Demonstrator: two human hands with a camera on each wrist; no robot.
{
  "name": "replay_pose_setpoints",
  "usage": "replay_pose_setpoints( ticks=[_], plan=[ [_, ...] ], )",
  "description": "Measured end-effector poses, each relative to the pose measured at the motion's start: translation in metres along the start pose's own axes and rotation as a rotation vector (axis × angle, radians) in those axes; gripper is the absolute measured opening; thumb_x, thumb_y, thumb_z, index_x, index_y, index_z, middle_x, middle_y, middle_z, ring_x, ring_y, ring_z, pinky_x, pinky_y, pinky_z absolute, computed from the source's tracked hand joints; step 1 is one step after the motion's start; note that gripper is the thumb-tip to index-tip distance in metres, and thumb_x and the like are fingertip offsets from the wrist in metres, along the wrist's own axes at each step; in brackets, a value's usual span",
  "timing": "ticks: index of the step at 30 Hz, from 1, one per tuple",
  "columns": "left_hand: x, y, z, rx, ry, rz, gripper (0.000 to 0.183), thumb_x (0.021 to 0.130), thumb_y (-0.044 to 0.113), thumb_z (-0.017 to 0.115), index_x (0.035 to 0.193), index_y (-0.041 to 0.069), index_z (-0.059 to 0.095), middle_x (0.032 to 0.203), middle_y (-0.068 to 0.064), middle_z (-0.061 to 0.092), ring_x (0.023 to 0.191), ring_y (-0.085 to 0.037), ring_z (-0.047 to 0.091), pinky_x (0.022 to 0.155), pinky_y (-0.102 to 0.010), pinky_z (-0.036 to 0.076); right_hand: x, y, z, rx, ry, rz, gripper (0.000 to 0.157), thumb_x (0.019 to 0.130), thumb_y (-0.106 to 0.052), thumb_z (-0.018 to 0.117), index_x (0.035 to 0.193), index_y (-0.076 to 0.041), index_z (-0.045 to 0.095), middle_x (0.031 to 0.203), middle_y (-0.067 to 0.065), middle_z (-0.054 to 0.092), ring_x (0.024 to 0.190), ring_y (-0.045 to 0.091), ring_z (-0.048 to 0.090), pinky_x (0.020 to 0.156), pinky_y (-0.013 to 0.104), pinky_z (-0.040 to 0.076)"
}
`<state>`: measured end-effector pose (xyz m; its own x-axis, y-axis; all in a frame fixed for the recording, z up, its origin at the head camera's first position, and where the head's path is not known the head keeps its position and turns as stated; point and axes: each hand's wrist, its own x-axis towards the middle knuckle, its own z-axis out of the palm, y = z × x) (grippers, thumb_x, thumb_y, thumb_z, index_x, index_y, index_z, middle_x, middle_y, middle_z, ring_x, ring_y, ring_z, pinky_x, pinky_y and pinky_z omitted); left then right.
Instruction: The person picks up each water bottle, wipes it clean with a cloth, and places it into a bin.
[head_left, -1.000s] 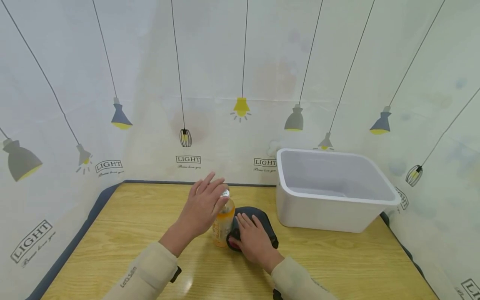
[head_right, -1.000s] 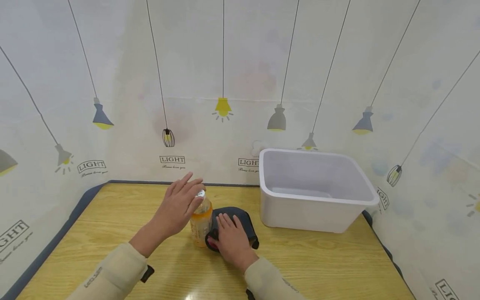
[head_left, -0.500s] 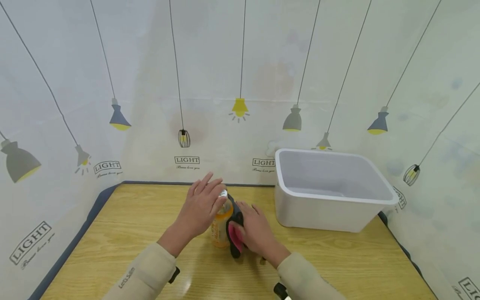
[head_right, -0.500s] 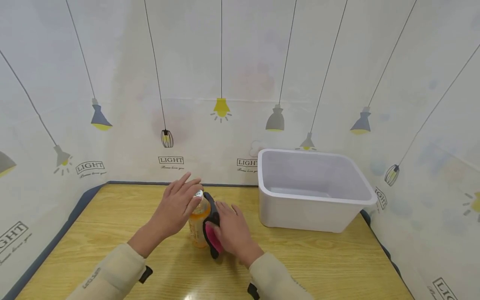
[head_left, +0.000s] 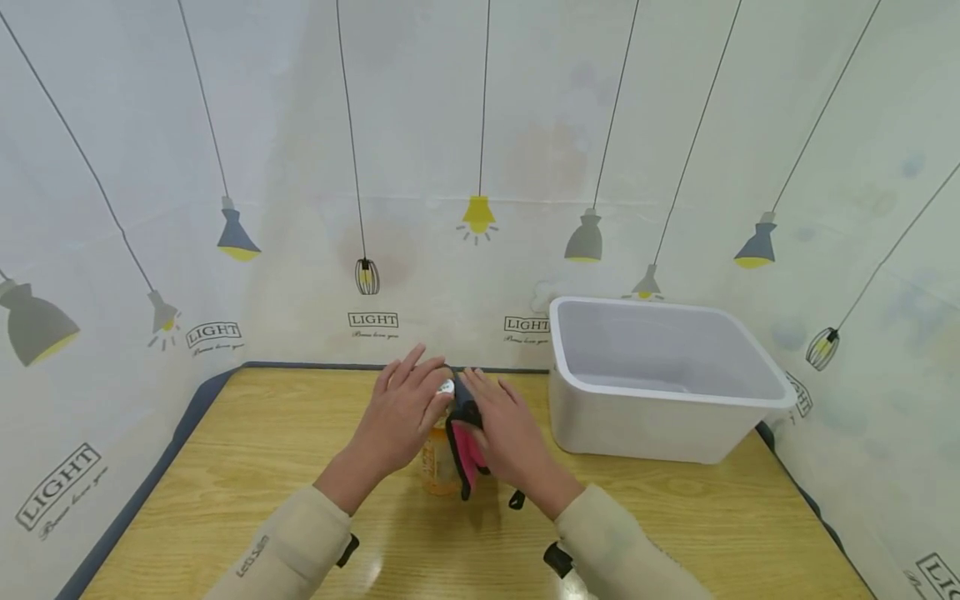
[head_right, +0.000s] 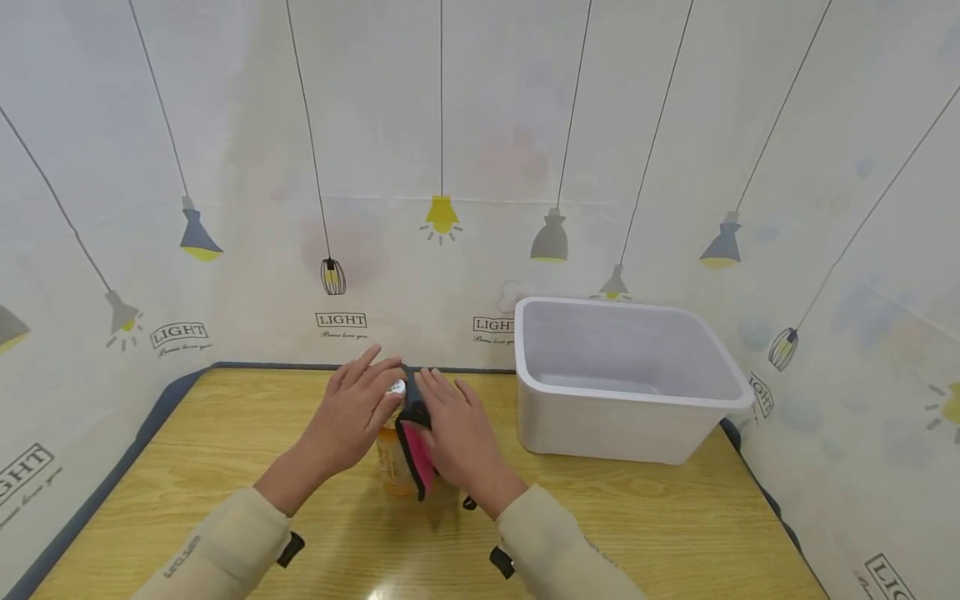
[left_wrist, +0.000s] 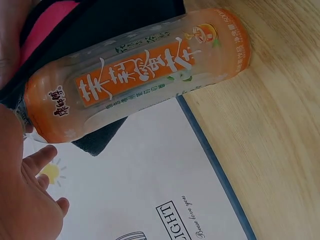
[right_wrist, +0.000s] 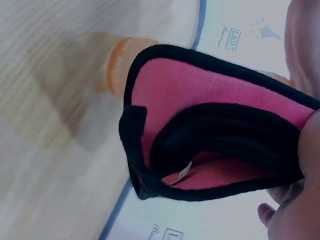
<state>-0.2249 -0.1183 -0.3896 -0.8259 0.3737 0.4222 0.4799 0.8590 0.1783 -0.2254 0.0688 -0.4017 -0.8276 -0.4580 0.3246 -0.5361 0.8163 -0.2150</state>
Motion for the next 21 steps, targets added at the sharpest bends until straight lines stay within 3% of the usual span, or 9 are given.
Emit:
replay_pose_setpoints(
  ticks=[9, 21],
  plan=[
    [-0.0001, 0.0, 0.0002, 0.004, 0.005, -0.002, 0.04, 0.106, 0.039, 0.035, 0.137, 0.021, 0.051, 0.149, -0.002, 0.047, 0.15, -0.026, 0.023, 0.117, -0.055, 0.024, 0.0008, -0.0088, -0.0037, -0.269, -0.025, -0.036, 0.074, 0.095, -0.042, 0.061, 0.152, -0.006, 0.031, 0.158, 0.007, 0.035, 0.148, 0.021, 0.03, 0.119, 0.044, 0.028],
    [-0.0002, -0.0004, 0.0004, -0.014, 0.026, 0.006, 0.039, 0.105, 0.04, 0.036, 0.134, 0.02, 0.053, 0.148, -0.002, 0.049, 0.15, -0.027, 0.025, 0.116, -0.055, 0.025, -0.0063, -0.0031, 0.0028, -0.284, -0.043, -0.017, 0.074, 0.098, -0.048, 0.052, 0.153, -0.005, 0.028, 0.159, 0.008, 0.032, 0.148, 0.021, 0.029, 0.119, 0.043, 0.028]
  ],
)
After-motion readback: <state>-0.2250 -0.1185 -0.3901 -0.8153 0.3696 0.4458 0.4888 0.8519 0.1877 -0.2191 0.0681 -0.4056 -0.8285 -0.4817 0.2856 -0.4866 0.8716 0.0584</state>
